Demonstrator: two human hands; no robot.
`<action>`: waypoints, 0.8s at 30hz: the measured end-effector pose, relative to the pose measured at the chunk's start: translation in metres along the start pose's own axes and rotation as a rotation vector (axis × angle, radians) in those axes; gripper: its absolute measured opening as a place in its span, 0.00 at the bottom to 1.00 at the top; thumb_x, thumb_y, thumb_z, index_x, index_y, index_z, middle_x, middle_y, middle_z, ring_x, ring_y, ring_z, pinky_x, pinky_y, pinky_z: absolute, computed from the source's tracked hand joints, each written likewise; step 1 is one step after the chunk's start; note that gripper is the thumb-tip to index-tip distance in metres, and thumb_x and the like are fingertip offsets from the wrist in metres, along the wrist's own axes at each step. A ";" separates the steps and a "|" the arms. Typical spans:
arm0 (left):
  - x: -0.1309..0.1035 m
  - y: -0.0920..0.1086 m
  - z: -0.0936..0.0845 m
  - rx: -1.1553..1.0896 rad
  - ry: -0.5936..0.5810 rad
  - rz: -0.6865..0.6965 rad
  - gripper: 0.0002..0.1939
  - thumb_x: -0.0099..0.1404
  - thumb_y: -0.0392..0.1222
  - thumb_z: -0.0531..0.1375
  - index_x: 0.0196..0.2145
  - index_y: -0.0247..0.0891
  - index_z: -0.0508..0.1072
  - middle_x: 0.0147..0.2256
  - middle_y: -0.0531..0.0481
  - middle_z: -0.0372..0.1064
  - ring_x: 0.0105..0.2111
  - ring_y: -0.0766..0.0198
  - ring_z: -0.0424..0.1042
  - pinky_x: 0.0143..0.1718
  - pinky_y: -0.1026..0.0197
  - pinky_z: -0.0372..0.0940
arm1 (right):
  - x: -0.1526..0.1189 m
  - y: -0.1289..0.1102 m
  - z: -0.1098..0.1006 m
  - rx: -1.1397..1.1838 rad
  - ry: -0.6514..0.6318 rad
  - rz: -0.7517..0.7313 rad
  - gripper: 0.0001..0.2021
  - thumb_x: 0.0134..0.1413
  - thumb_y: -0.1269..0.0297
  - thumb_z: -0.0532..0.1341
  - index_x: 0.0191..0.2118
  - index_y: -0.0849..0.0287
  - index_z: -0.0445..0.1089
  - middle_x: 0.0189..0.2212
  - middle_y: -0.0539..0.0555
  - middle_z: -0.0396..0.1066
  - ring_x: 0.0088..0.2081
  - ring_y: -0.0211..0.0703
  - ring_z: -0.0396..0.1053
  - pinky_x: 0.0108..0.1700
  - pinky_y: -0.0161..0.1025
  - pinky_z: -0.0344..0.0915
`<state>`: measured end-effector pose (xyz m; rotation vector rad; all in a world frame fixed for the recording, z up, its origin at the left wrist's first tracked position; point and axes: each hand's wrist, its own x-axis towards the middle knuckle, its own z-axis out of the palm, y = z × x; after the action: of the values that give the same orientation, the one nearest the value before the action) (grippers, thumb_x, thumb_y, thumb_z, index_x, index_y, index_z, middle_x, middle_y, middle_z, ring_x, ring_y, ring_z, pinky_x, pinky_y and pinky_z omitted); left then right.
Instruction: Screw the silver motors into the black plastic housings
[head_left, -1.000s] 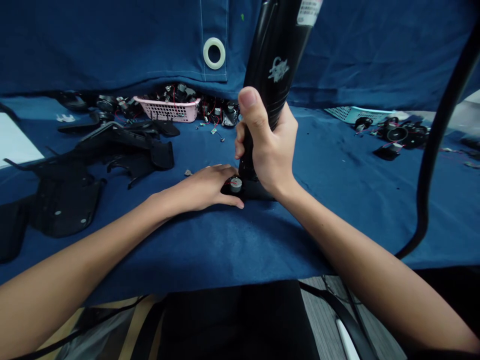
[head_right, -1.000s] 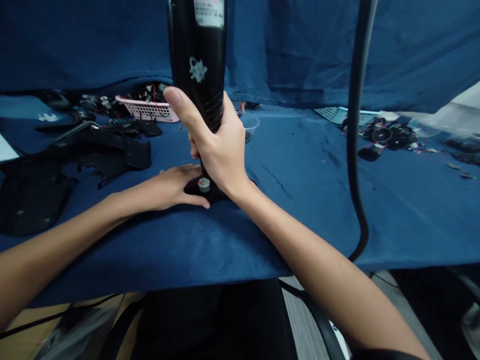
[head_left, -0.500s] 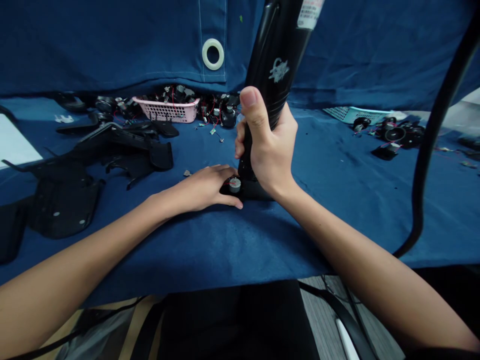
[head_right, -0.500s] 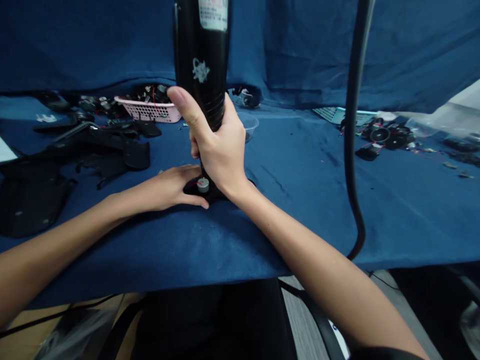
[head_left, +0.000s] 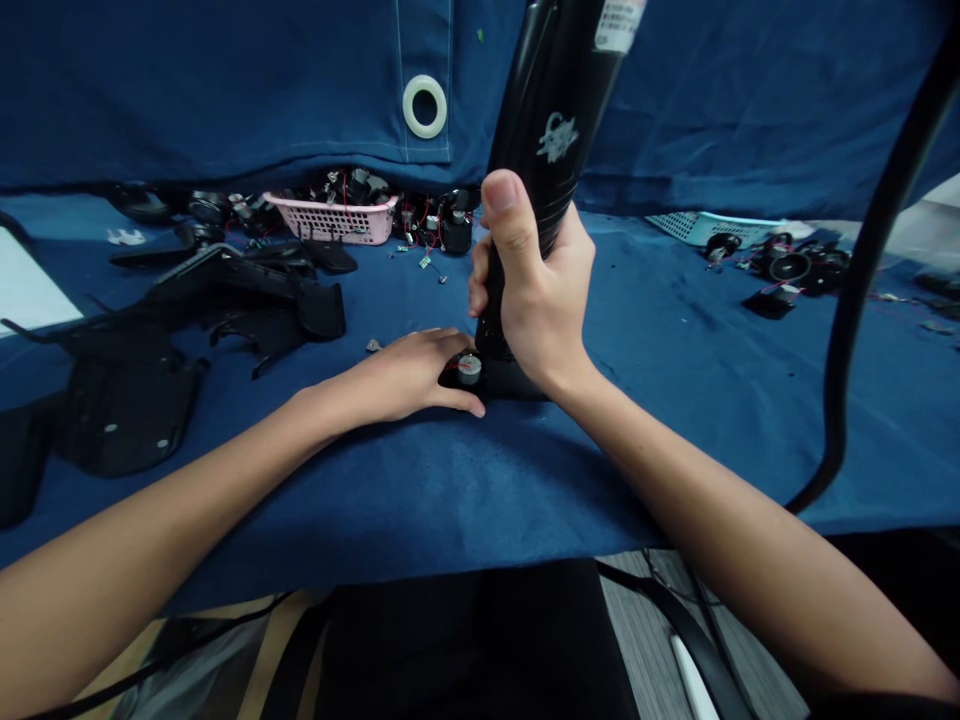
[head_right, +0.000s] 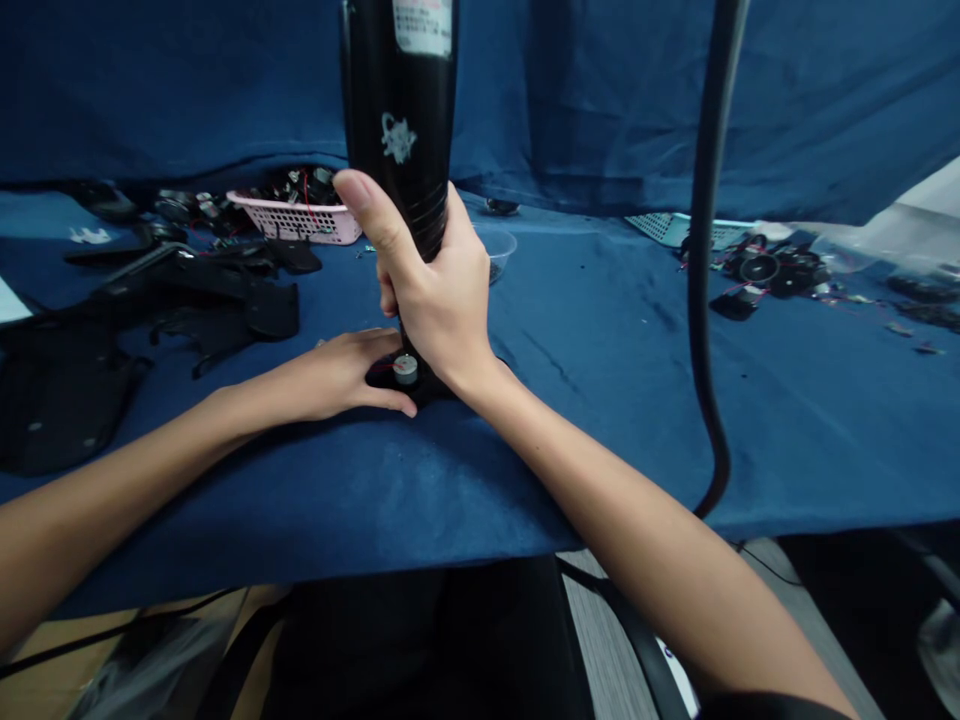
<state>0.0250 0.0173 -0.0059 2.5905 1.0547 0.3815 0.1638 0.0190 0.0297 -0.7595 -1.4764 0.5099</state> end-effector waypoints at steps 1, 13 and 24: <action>0.000 0.000 0.000 -0.001 -0.002 -0.002 0.32 0.59 0.59 0.65 0.54 0.35 0.67 0.52 0.40 0.69 0.51 0.48 0.70 0.51 0.53 0.63 | 0.000 0.000 0.000 0.004 0.004 0.010 0.24 0.54 0.34 0.50 0.38 0.52 0.62 0.22 0.44 0.66 0.29 0.36 0.75 0.24 0.33 0.68; 0.003 -0.002 -0.001 -0.019 -0.013 -0.007 0.33 0.58 0.58 0.66 0.54 0.35 0.67 0.53 0.39 0.69 0.53 0.48 0.68 0.53 0.54 0.62 | -0.001 -0.002 0.001 0.017 0.017 0.021 0.24 0.54 0.35 0.51 0.35 0.53 0.61 0.20 0.44 0.62 0.26 0.36 0.73 0.25 0.35 0.69; 0.003 -0.001 -0.002 -0.026 -0.016 -0.017 0.33 0.58 0.60 0.65 0.53 0.36 0.67 0.52 0.41 0.70 0.51 0.49 0.70 0.50 0.55 0.62 | 0.000 -0.004 -0.004 -0.028 -0.089 0.020 0.26 0.56 0.33 0.46 0.39 0.52 0.61 0.25 0.47 0.68 0.30 0.37 0.75 0.27 0.36 0.70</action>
<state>0.0258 0.0203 -0.0039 2.5553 1.0590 0.3677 0.1667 0.0158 0.0330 -0.7830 -1.5628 0.5449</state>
